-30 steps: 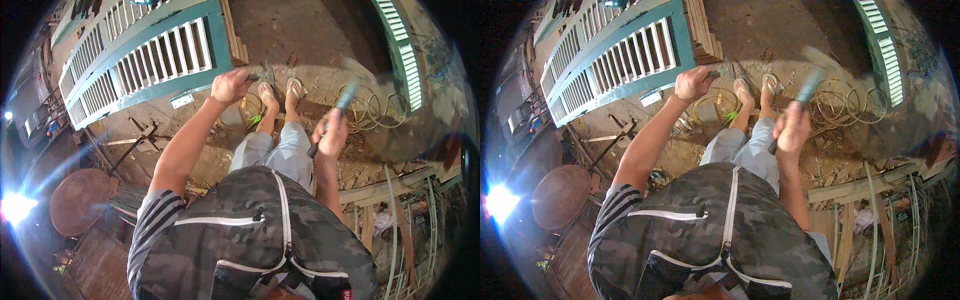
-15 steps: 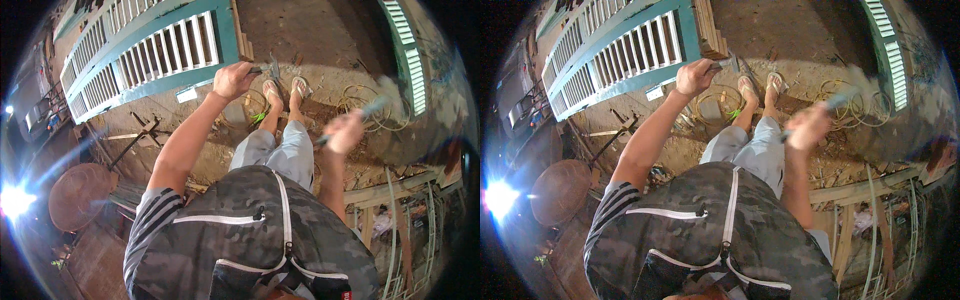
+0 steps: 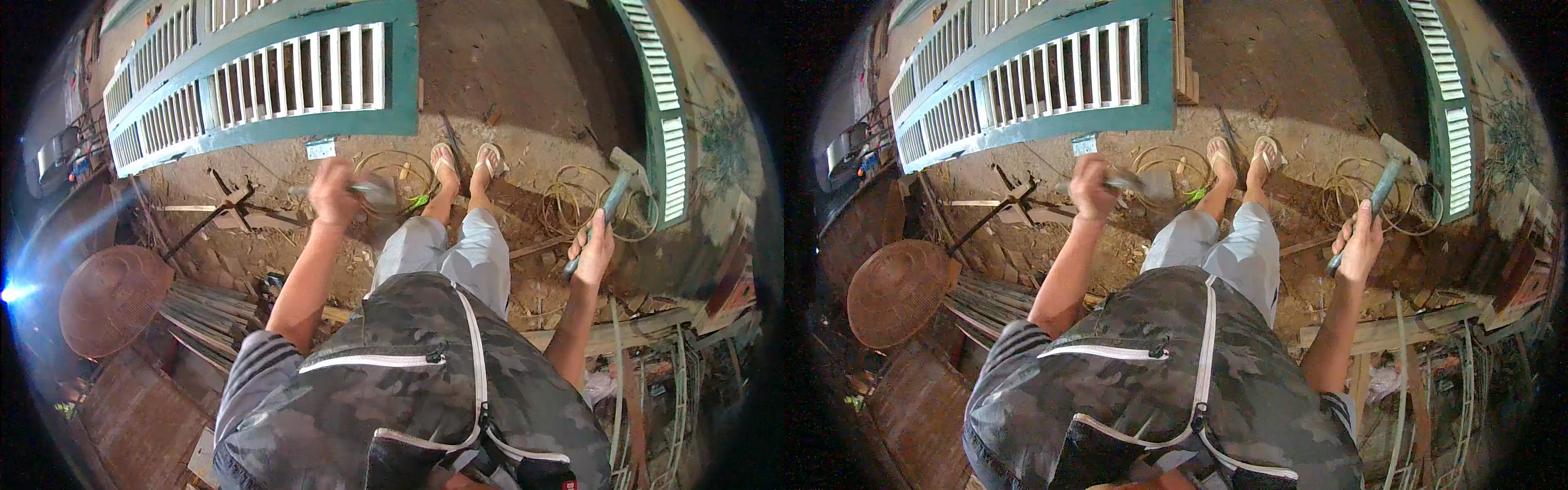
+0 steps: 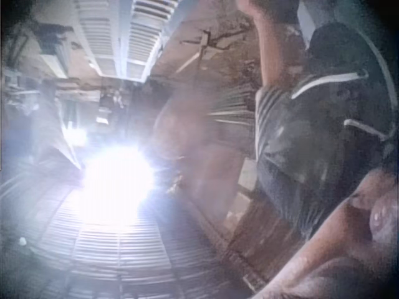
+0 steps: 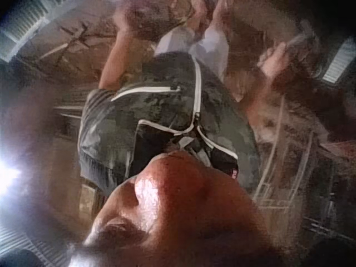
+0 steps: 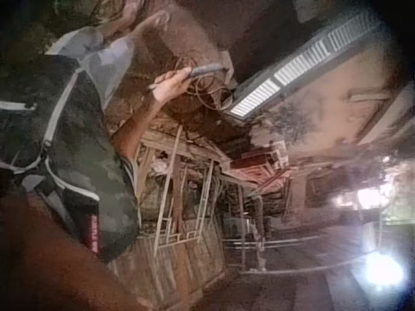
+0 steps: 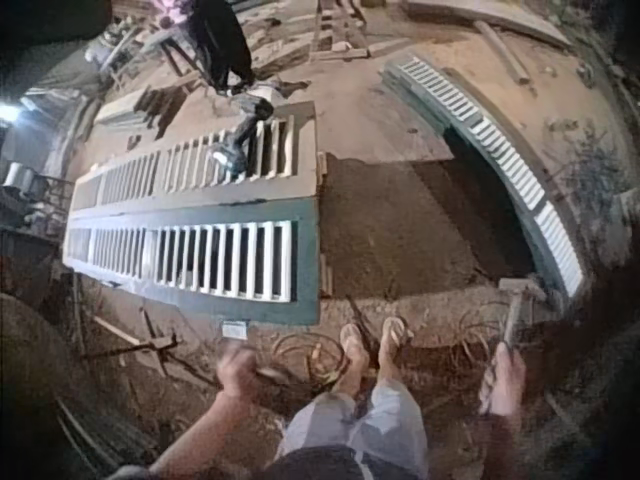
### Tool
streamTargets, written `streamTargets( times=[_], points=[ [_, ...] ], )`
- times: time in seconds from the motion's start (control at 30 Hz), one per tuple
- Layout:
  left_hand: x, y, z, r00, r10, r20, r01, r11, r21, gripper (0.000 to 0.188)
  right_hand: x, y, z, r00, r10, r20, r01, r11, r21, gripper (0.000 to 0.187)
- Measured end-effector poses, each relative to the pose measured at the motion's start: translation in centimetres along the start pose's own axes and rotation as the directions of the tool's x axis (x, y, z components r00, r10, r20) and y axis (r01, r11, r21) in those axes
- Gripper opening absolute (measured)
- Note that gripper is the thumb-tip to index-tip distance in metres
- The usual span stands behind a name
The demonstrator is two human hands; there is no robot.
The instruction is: The person assembles a green wooden louvered shutter by hand, using a hammer to tap slats into place and a cordless drill to drive screws. They also apply glue to a small wooden piece and attach it to the shutter frame.
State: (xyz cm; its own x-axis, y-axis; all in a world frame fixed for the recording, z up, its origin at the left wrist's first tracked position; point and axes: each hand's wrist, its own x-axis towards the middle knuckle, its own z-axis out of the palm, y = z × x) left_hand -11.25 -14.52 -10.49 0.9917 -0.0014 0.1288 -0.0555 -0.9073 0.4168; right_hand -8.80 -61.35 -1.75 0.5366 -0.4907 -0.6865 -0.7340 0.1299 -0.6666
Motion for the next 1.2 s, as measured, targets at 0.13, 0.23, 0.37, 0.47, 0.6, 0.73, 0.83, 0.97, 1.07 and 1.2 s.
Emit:
streamTargets(
  times=[0.13,0.23,0.37,0.47,0.6,0.73,0.83,0.97,1.07,1.2],
  points=[
    [-2.2,-5.1,0.9,0.913,-0.375,-0.160,0.392,0.915,0.092,0.044,-1.2,1.5,2.5,0.988,0.060,0.143,-0.047,0.995,-0.092,0.039],
    [-3.9,-7.9,4.5,0.885,-0.415,-0.210,0.426,0.905,0.007,0.061,-2.5,2.5,5.9,0.938,0.087,0.335,-0.031,0.985,-0.169,0.037],
    [-3.8,-7.8,7.8,0.796,-0.514,-0.321,0.531,0.846,-0.038,0.051,-5.3,1.8,11.0,0.858,0.137,0.495,0.003,0.962,-0.272,0.036],
    [-4.6,-8.0,7.7,0.841,-0.437,-0.318,0.458,0.889,-0.010,0.053,-6.5,1.0,12.9,0.806,0.179,0.564,0.067,0.920,-0.387,0.036],
    [-3.3,-7.7,2.0,0.898,-0.405,-0.172,0.397,0.914,-0.081,0.064,-6.7,0.5,13.2,0.766,0.149,0.626,0.187,0.879,-0.438,0.037],
    [-4.5,-10.4,2.5,0.628,-0.777,-0.033,0.646,0.545,-0.535,0.050,-6.4,1.0,12.5,0.759,0.141,0.636,0.252,0.837,-0.486,0.036],
    [-2.9,-10.8,4.9,0.309,-0.928,0.208,0.542,-0.008,-0.840,0.056,-6.7,0.8,12.0,0.769,0.165,0.617,0.245,0.816,-0.523,0.036],
    [-1.4,-11.2,7.9,0.183,-0.895,0.408,0.404,-0.310,-0.861,0.045,-6.6,1.1,11.2,0.768,0.164,0.619,0.271,0.793,-0.546,0.035],
    [-0.1,-11.2,8.1,0.198,-0.853,0.482,0.334,-0.404,-0.852,0.038,-6.1,1.9,11.1,0.773,0.149,0.616,0.266,0.805,-0.530,0.036],
    [1.1,-12.1,9.2,0.051,-0.924,0.380,0.464,-0.315,-0.828,0.035,-6.3,2.0,12.0,0.774,0.192,0.604,0.233,0.800,-0.553,0.035]
  ],
)
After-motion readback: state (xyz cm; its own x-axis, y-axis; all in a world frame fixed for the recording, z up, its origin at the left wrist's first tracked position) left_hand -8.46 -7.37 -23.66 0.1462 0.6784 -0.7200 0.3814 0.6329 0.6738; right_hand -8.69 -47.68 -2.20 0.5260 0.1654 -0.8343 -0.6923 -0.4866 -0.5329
